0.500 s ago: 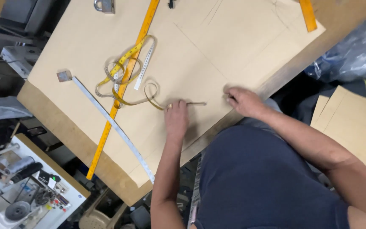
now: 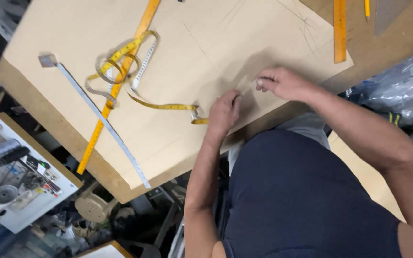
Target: The person uses shears to cut a large sheet of brown paper along a pre-drawn outline. They then use a pencil and a ruler to draw straight lines and measure sections on the paper, occasionally using a flexible measuring tape to mark curved areas.
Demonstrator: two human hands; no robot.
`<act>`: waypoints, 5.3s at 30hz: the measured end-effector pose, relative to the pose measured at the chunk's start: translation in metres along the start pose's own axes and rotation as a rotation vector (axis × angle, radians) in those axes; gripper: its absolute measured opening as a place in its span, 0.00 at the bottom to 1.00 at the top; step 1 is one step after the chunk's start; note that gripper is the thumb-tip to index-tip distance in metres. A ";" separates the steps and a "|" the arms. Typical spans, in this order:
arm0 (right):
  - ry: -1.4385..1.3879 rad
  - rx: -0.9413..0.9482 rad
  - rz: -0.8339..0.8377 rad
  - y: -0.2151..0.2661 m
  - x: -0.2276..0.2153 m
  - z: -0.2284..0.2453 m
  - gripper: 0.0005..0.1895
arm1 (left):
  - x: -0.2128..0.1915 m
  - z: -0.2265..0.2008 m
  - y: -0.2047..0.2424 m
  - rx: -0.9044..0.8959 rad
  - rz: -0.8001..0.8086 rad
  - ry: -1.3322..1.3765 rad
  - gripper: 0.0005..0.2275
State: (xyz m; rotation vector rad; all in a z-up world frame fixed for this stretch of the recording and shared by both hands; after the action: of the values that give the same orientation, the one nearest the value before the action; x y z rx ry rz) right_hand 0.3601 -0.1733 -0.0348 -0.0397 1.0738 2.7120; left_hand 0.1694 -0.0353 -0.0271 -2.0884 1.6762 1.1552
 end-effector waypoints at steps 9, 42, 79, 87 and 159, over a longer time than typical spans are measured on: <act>-0.185 0.089 0.086 -0.044 -0.049 -0.001 0.10 | 0.017 -0.050 -0.079 0.333 -0.461 -0.614 0.17; 0.813 -0.556 -0.680 -0.131 -0.159 0.059 0.11 | -0.004 -0.007 -0.254 0.041 -0.567 -0.330 0.06; 1.176 -0.917 -0.580 -0.167 -0.145 0.087 0.05 | 0.001 -0.002 -0.226 0.037 -0.513 -0.433 0.14; 1.162 -0.996 -0.611 -0.169 -0.147 0.084 0.12 | -0.026 0.018 -0.120 0.043 -0.630 -0.455 0.07; 0.984 -0.771 -0.851 -0.164 0.029 0.136 0.09 | -0.137 0.119 -0.153 0.610 -0.356 -0.540 0.06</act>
State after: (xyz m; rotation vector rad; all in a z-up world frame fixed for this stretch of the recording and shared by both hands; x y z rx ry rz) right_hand 0.3756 0.0411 -0.0486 -1.6244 -0.0330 2.0231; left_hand 0.2505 0.1854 -0.0559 -1.4443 1.1460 0.8439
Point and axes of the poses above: each hand's wrist, its own y-axis away from the middle knuckle, its own x-axis out of the palm, z = x × y, the point moved 2 cm from there along -y, towards the middle knuckle, and after that the axes turned 10 degrees about x, right-handed, at the moved point
